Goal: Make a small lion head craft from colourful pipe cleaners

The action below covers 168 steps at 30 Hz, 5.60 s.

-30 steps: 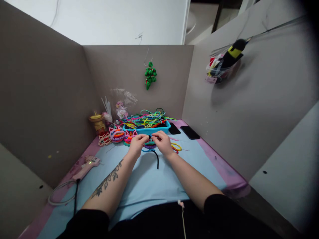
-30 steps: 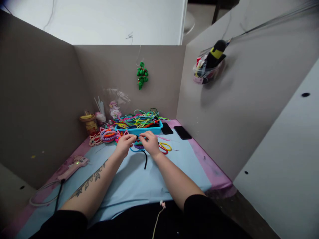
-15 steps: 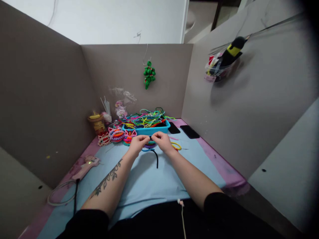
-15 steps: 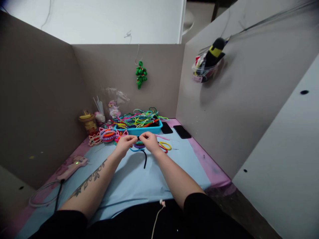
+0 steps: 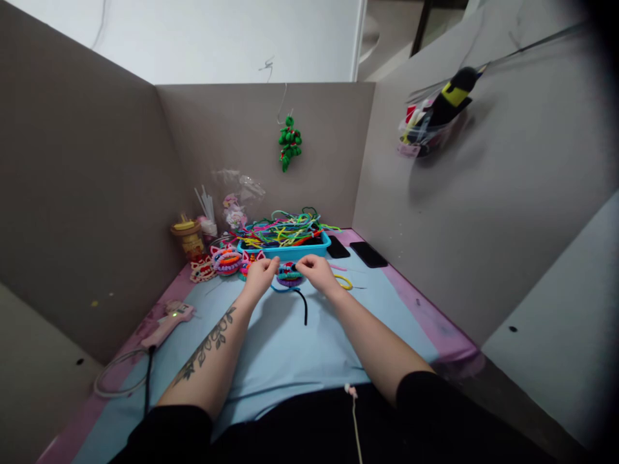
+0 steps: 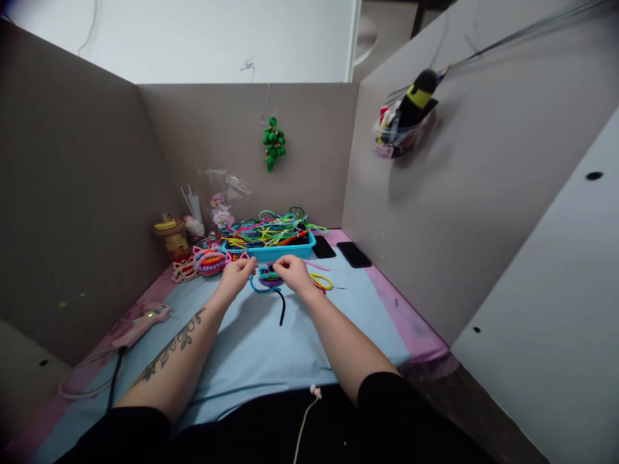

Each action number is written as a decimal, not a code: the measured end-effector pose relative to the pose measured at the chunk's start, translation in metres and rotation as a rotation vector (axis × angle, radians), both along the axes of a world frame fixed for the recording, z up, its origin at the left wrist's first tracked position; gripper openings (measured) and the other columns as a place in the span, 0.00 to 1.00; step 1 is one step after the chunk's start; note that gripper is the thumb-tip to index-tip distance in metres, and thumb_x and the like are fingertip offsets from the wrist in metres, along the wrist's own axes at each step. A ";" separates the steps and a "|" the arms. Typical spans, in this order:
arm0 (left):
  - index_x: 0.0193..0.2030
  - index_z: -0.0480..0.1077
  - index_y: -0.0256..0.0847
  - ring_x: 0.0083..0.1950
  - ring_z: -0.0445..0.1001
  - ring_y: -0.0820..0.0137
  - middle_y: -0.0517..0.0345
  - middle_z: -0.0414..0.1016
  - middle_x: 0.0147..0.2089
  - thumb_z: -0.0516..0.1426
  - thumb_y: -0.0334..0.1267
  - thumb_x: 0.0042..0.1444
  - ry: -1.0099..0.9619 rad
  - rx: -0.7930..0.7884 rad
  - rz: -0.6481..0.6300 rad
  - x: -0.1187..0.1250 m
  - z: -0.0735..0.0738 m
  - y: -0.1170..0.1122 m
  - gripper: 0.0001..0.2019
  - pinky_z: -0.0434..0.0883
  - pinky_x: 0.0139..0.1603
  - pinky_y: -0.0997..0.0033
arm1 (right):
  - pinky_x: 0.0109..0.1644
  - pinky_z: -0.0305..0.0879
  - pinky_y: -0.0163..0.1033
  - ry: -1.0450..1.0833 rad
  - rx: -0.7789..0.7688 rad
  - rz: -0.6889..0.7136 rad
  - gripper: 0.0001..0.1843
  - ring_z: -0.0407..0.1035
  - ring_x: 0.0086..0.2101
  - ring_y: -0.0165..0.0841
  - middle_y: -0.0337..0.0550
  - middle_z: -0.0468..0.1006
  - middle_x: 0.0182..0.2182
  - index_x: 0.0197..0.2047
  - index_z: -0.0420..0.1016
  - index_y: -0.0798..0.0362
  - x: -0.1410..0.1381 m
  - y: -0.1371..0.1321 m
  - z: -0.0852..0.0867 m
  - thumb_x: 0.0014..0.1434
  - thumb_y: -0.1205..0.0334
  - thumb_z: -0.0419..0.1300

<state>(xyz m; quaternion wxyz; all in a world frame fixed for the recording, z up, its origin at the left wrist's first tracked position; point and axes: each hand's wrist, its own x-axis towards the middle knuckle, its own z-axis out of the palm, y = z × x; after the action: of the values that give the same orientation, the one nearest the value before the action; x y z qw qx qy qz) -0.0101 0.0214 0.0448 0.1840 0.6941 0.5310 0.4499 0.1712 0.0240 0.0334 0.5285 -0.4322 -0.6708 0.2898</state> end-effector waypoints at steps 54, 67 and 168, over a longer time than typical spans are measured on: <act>0.30 0.76 0.36 0.35 0.72 0.68 0.52 0.77 0.33 0.57 0.43 0.49 0.146 0.044 -0.250 -0.001 0.001 0.000 0.11 0.67 0.38 0.70 | 0.30 0.55 0.32 -0.241 0.040 0.088 0.08 0.61 0.25 0.27 0.36 0.68 0.22 0.23 0.69 0.55 -0.003 -0.003 0.001 0.49 0.62 0.54; 0.29 0.75 0.34 0.32 0.72 0.68 0.53 0.77 0.29 0.58 0.45 0.47 -0.084 -0.084 -0.220 0.004 0.003 -0.004 0.14 0.67 0.32 0.73 | 0.28 0.56 0.32 -0.025 -0.033 0.090 0.07 0.60 0.24 0.27 0.35 0.68 0.21 0.24 0.68 0.55 -0.009 -0.005 0.002 0.47 0.60 0.55; 0.27 0.72 0.37 0.31 0.66 0.73 0.57 0.70 0.28 0.55 0.38 0.53 0.192 0.177 -0.307 0.006 0.008 -0.010 0.09 0.62 0.34 0.74 | 0.36 0.60 0.35 -0.006 0.077 0.136 0.10 0.63 0.29 0.29 0.38 0.70 0.25 0.25 0.70 0.55 0.001 -0.005 0.008 0.51 0.57 0.58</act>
<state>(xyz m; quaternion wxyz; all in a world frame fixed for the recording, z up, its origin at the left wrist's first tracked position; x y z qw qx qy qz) -0.0036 0.0117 0.0528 0.1371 0.8202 0.3922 0.3933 0.1724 0.0187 0.0417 0.5215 -0.3659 -0.7109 0.2978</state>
